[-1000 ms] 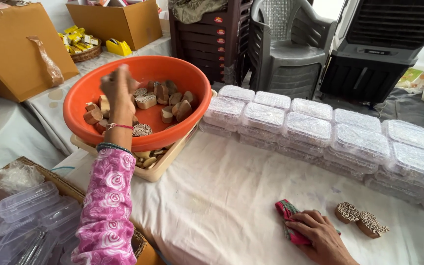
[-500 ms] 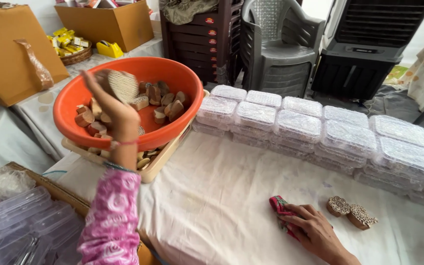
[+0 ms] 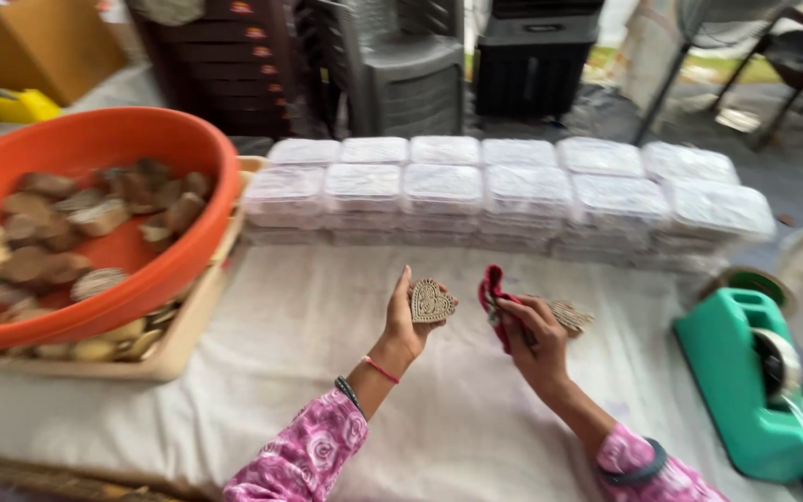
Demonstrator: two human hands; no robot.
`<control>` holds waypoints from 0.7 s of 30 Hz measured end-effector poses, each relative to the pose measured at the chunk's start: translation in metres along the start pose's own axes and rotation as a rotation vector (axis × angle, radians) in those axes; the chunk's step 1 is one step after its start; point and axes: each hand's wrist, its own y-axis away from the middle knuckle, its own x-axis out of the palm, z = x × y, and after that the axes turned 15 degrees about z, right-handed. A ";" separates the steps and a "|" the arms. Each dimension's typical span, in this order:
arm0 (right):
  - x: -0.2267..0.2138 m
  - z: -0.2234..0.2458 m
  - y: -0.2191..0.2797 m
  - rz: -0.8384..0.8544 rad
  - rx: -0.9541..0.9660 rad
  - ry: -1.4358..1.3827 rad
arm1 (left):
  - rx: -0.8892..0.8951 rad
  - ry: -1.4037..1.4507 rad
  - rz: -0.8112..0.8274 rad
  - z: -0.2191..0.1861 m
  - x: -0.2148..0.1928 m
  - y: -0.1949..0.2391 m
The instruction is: The person picks up small, ornate, flat decorative items from a large orange basin and wipes them with a red patterned cloth. They handle the items one at a time, wiping both sides, and place the cleaned items on the table. The person repeats this process for several items.
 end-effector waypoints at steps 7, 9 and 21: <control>0.001 0.020 -0.006 0.026 -0.287 0.236 | -0.037 0.037 -0.050 0.079 -0.013 -0.027; 0.008 0.023 -0.009 0.057 -0.256 0.270 | -0.036 0.048 -0.078 0.073 -0.001 -0.023; 0.029 0.039 -0.008 0.134 -0.243 0.371 | 0.091 0.090 -0.043 0.102 -0.038 -0.028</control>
